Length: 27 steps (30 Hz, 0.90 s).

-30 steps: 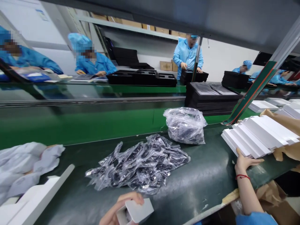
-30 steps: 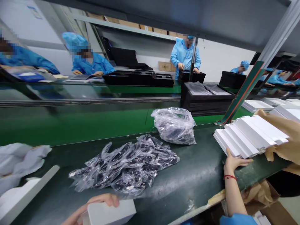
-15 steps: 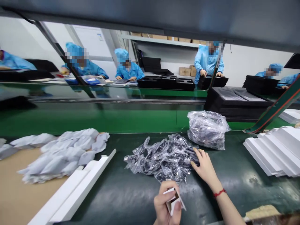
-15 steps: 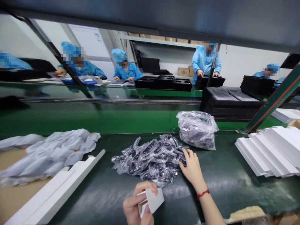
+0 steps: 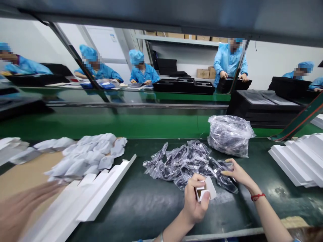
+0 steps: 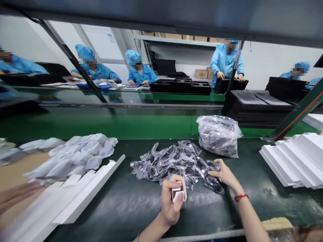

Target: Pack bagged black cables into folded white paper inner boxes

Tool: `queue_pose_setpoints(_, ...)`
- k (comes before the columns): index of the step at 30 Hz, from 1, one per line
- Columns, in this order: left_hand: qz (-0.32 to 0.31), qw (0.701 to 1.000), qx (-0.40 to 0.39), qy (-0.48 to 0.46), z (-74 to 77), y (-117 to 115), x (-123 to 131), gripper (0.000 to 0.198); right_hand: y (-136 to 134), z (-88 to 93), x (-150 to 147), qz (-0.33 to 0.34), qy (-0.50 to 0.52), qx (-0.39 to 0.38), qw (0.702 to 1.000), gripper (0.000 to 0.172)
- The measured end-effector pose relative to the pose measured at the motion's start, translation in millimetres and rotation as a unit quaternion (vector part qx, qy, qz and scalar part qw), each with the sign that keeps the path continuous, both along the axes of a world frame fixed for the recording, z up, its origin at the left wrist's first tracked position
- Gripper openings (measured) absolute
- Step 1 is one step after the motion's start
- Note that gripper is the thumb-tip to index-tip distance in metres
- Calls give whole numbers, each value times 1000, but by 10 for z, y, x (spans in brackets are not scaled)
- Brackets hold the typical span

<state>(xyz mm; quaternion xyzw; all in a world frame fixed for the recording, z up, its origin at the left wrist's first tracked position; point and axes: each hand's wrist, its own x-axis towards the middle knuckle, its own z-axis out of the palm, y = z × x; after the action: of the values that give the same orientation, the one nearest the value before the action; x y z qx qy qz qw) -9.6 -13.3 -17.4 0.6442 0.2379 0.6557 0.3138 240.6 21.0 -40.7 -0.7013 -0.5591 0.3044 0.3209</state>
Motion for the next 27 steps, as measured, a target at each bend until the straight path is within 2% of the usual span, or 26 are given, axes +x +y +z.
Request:
queue_pose_setpoints(2, 17, 1000, 5, 1, -9, -11, 2, 16, -79, 124, 16, -29, 39, 20, 999, 61)
queue_pose_setpoints(5, 37, 999, 16, 22, 18, -23, 39, 18, -315, 450, -78, -63, 76, 73, 992, 68)
queue_pose_setpoints(7, 36, 999, 21, 35, 45, -10, 71, 22, -560, 715, -210, -51, 89, 134, 986, 61)
queue_pose_setpoints(8, 32, 998, 24, 40, 56, 2, 85, 26, -698, 844, -285, -26, 84, 177, 980, 52)
queue_pose_setpoints(10, 25, 998, 39, 47, 71, 29, 101, 37, -959, 1073, -425, 33, 8, 280, 959, 36)
queue_pose_setpoints(12, 26, 996, 60, 56, 82, 43, 105, 43, -1145, 1258, -536, 110, -136, 373, 911, 34)
queue_pose_setpoints(14, 34, 995, 73, 66, 94, 32, 103, 44, -1218, 1414, -623, 187, -293, 423, 837, 33)
queue_pose_setpoints(17, 48, 993, 72, 83, 114, -14, 108, 40, -1144, 1602, -762, 263, -440, 445, 734, 33)
queue_pose_setpoints(19, 62, 992, 66, 90, 118, -42, 121, 38, -1024, 1678, -872, 287, -483, 442, 699, 40)
queue_pose_setpoints(21, 74, 989, 64, 109, 109, -55, 135, 42, -890, 1700, -975, 314, -501, 418, 690, 39)
queue_pose_setpoints(23, 82, 986, 56, 133, 94, -53, 142, 49, -777, 1680, -1040, 339, -494, 386, 702, 30)
queue_pose_setpoints(25, 86, 985, 32, 145, 80, -44, 134, 55, -718, 1638, -1049, 359, -457, 352, 733, 26)
queue_pose_setpoints(27, 87, 986, 13, 140, 72, -40, 117, 59, -725, 1575, -1007, 337, -405, 339, 779, 33)
